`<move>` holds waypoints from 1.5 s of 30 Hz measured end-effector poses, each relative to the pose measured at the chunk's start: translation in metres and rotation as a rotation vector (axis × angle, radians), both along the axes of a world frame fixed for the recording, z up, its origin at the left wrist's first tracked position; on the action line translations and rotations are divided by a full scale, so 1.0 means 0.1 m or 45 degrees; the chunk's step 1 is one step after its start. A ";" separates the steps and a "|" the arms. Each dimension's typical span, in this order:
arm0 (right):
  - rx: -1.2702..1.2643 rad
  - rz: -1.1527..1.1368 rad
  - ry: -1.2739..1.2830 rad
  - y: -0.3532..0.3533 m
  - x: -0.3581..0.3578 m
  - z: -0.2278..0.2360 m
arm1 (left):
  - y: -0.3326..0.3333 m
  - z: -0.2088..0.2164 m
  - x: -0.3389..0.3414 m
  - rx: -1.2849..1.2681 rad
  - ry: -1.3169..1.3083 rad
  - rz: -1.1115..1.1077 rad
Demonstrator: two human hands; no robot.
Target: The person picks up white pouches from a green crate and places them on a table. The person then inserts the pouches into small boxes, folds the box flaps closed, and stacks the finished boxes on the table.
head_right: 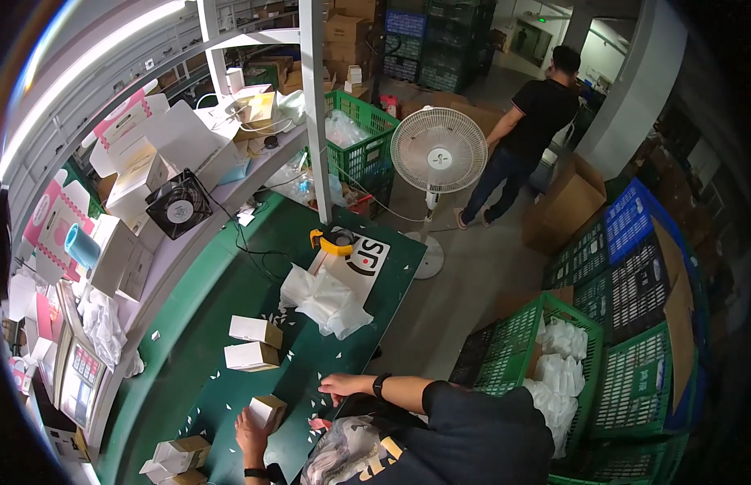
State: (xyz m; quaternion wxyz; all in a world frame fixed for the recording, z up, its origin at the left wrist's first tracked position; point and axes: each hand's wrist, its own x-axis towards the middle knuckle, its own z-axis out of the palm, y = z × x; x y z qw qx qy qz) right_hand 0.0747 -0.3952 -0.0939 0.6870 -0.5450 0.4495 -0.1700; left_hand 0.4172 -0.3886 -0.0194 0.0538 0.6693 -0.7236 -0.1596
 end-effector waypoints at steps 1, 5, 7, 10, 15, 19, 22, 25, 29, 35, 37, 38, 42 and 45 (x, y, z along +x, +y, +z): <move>0.031 -0.022 -0.012 0.02 -0.05 0.01 | -0.06 -0.03 0.03 -0.001 0.002 -0.005; 0.028 -0.072 -0.028 0.05 -0.22 0.01 | -0.26 -0.18 0.18 -0.059 0.082 0.065; 0.012 -0.100 -0.027 0.09 -0.30 -0.03 | -0.33 -0.24 0.24 -0.102 0.061 0.066; 0.120 -0.146 -0.088 0.11 -0.30 -0.14 | -0.32 -0.20 0.36 -0.113 0.043 0.128; 0.120 -0.042 -0.064 0.19 -0.24 -0.23 | -0.14 -0.05 0.43 -0.091 0.044 0.165; 0.288 -0.211 -0.037 0.21 -0.28 -0.29 | -0.25 -0.06 0.37 -0.232 0.108 0.008; 0.201 -0.203 0.110 0.13 -0.22 -0.17 | -0.33 0.01 0.28 -0.180 0.091 0.037; 0.059 -0.142 0.151 0.19 -0.12 -0.34 | -0.29 -0.03 0.33 -0.154 0.055 0.023; 0.027 -0.035 0.282 0.24 0.14 -0.26 | -0.25 0.12 0.59 -0.125 0.074 -0.041; -0.377 -0.016 0.432 0.12 0.50 0.26 | -0.45 0.02 1.28 -0.217 0.024 0.112; -0.847 -0.139 0.543 -0.18 0.61 0.45 | -0.59 0.07 1.38 -0.166 0.071 0.032; -1.012 -0.212 0.580 -0.40 0.68 0.58 | -0.66 0.13 1.39 -0.108 0.093 -0.020; -1.231 -0.357 0.666 -1.28 0.90 0.85 | -0.95 0.16 1.14 -0.001 0.252 -0.362; -1.234 -0.427 0.903 -1.66 0.91 0.83 | -1.10 0.00 0.78 -0.075 0.286 -0.560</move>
